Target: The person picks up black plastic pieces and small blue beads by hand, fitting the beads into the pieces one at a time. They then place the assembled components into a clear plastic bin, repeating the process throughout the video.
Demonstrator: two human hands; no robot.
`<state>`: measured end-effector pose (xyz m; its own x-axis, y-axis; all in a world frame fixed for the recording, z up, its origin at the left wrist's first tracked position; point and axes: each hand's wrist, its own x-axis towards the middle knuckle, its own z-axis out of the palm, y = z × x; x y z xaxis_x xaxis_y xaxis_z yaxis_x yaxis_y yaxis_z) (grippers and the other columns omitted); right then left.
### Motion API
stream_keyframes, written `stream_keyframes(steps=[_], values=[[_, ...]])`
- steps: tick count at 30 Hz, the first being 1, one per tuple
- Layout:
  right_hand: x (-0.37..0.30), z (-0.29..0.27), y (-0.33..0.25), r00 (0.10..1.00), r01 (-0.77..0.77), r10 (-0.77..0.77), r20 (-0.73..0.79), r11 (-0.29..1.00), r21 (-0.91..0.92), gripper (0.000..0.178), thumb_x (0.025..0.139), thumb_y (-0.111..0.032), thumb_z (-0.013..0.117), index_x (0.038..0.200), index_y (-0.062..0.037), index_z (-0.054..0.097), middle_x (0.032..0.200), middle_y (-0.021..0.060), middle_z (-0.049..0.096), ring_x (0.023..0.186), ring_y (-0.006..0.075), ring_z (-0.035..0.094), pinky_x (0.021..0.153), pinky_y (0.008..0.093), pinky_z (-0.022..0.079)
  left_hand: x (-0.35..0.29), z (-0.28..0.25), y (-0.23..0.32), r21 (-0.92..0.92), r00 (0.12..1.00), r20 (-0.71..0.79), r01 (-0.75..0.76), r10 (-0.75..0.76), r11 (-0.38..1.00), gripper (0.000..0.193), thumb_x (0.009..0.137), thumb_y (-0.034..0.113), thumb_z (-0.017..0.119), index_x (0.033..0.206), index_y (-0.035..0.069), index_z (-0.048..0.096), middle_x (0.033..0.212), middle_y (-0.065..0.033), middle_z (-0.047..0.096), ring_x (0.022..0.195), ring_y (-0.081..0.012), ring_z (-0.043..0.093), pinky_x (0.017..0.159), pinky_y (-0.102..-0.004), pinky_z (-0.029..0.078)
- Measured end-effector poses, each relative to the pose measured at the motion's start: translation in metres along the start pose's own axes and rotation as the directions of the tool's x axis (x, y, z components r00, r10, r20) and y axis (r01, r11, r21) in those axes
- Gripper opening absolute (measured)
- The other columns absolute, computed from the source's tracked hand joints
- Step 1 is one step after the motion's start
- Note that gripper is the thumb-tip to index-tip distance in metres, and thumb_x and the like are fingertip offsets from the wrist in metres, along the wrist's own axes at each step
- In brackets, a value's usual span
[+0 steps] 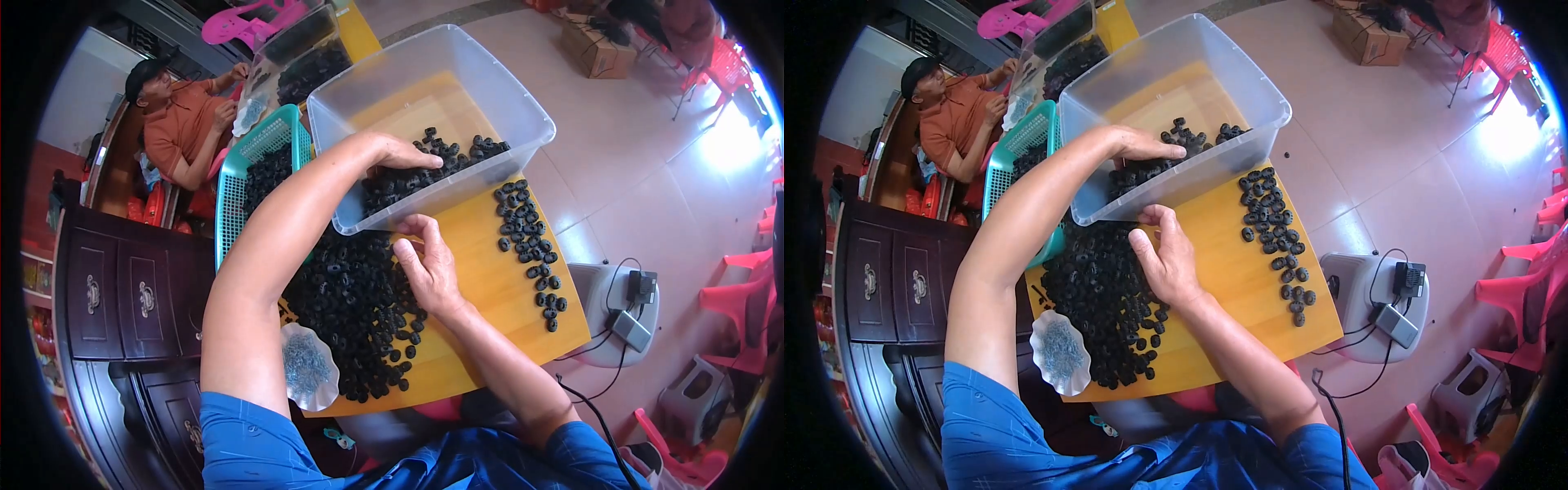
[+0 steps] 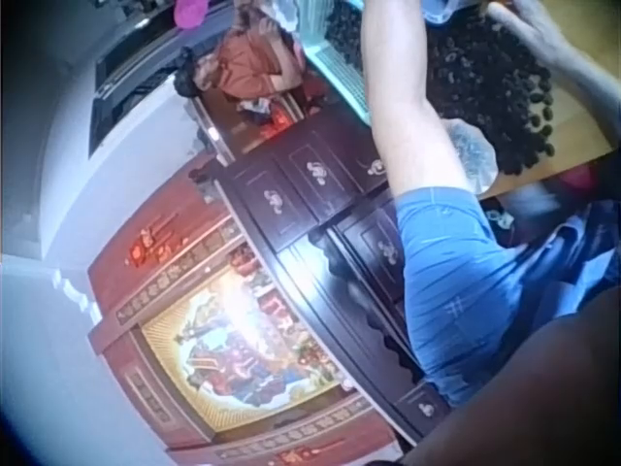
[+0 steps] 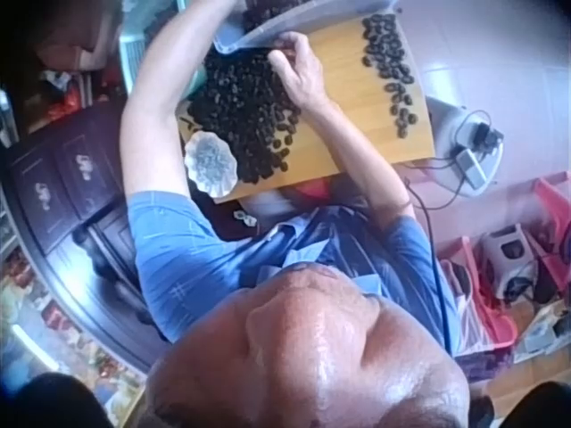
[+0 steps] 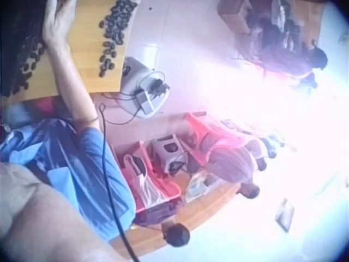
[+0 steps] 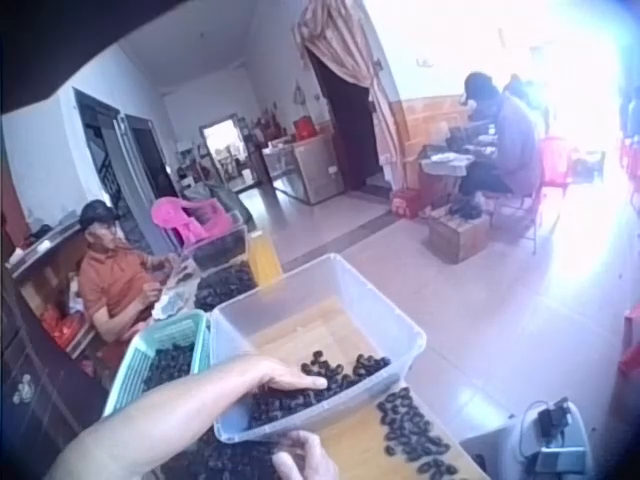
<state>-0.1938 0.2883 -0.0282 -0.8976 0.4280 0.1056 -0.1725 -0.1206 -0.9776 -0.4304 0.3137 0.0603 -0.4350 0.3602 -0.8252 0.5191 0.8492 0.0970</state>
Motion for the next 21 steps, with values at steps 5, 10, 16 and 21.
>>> stream_keyframes(steps=[5, 10, 16, 21], values=[[0.001, 0.0, 0.002, 1.0, 0.003, -0.003, 0.01, 1.0, -0.001, 0.043, 0.101, -0.031, 0.06, 0.13, -0.0007, 0.05, 0.119, 0.0162, 0.064, 0.11, 0.0286, 0.064, 0.096, 0.039, 0.051, -0.019, 0.02, 0.004, -0.214, 0.993, -0.002, -0.116, 0.118, 0.97, 0.087, 0.087, 0.073, 0.061, 0.145, 0.009, 0.057, 0.146, -0.0131, 0.057, 0.13, -0.0243, 0.056, 0.104, -0.0408, 0.049], [0.003, -0.002, 0.001, 1.0, -0.025, 0.025, -0.001, 0.998, 0.059, 0.039, 0.105, -0.031, 0.057, 0.126, 0.0006, 0.053, 0.112, 0.0145, 0.065, 0.097, 0.0214, 0.067, 0.088, 0.0345, 0.054, -0.029, 0.022, 0.005, -0.294, 0.988, 0.046, -0.126, 0.146, 0.948, 0.063, 0.088, 0.057, 0.07, 0.129, 0.008, 0.069, 0.128, -0.0088, 0.069, 0.111, -0.0184, 0.066, 0.095, -0.036, 0.052], [0.005, -0.003, 0.003, 1.0, -0.01, 0.01, -0.017, 1.0, 0.002, 0.036, 0.106, -0.03, 0.055, 0.124, 0.001, 0.055, 0.105, 0.0128, 0.068, 0.097, 0.0215, 0.067, 0.088, 0.0348, 0.053, -0.027, 0.022, -0.005, -0.326, 0.979, -0.008, -0.194, 0.202, 0.925, 0.038, 0.086, 0.037, 0.074, 0.111, 0.008, 0.074, 0.105, -0.0038, 0.074, 0.09, -0.0143, 0.069, 0.082, -0.0323, 0.055], [0.006, -0.002, 0.004, 1.0, -0.005, 0.004, -0.018, 1.0, -0.017, 0.035, 0.107, -0.03, 0.053, 0.122, 0.0016, 0.056, 0.103, 0.0137, 0.069, 0.098, 0.022, 0.067, 0.089, 0.0351, 0.052, -0.011, 0.018, -0.024, -0.589, 0.937, 0.084, -0.228, 0.339, 0.775, 0.022, 0.088, 0.024, 0.073, 0.104, 0.008, 0.075, 0.093, -0.0025, 0.074, 0.082, -0.0137, 0.068, 0.075, -0.0315, 0.057]])
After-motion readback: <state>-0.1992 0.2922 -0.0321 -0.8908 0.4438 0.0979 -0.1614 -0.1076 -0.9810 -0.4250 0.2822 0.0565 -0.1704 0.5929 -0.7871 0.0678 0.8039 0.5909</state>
